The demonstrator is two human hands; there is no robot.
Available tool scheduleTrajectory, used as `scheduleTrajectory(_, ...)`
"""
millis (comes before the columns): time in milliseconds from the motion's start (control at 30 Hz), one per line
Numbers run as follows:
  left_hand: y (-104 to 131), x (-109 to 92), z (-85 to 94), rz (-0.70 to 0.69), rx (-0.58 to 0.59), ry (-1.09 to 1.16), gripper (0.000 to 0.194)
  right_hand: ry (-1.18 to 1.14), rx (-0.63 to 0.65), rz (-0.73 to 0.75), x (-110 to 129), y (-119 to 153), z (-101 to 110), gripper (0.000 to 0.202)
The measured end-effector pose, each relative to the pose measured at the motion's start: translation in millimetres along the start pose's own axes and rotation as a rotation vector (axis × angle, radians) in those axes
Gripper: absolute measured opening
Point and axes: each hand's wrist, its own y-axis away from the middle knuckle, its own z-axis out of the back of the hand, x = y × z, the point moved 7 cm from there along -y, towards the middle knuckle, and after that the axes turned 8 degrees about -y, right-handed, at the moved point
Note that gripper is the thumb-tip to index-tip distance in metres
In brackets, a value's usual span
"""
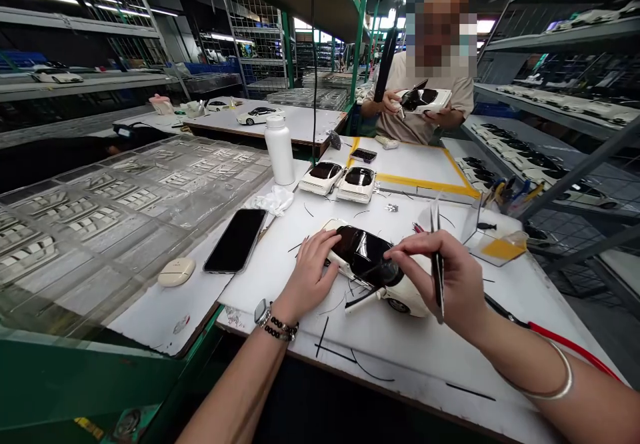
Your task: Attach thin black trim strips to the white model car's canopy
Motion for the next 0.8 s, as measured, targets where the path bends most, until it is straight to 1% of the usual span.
scheduleTrajectory(100, 0, 0, -0.1, 0.006, 0.001, 0.013, 0.040, 0.043, 0.001, 0.052, -3, 3, 0, 0.021)
scheduleTrajectory(300, 0, 0, 0.7, 0.006, 0.002, 0.011, 0.039, 0.109, 0.076, 0.146, -6, 5, -11, 0.024)
scheduleTrajectory(633, 0, -1, 1.7, 0.007, -0.004, 0.039, 0.038, 0.129, 0.106, 0.209, -2, 6, -15, 0.022)
scheduleTrajectory(800, 0, -1, 2.5, 0.012, -0.021, 0.076, 0.037, 0.133, 0.098, 0.216, 0, 6, -16, 0.021)
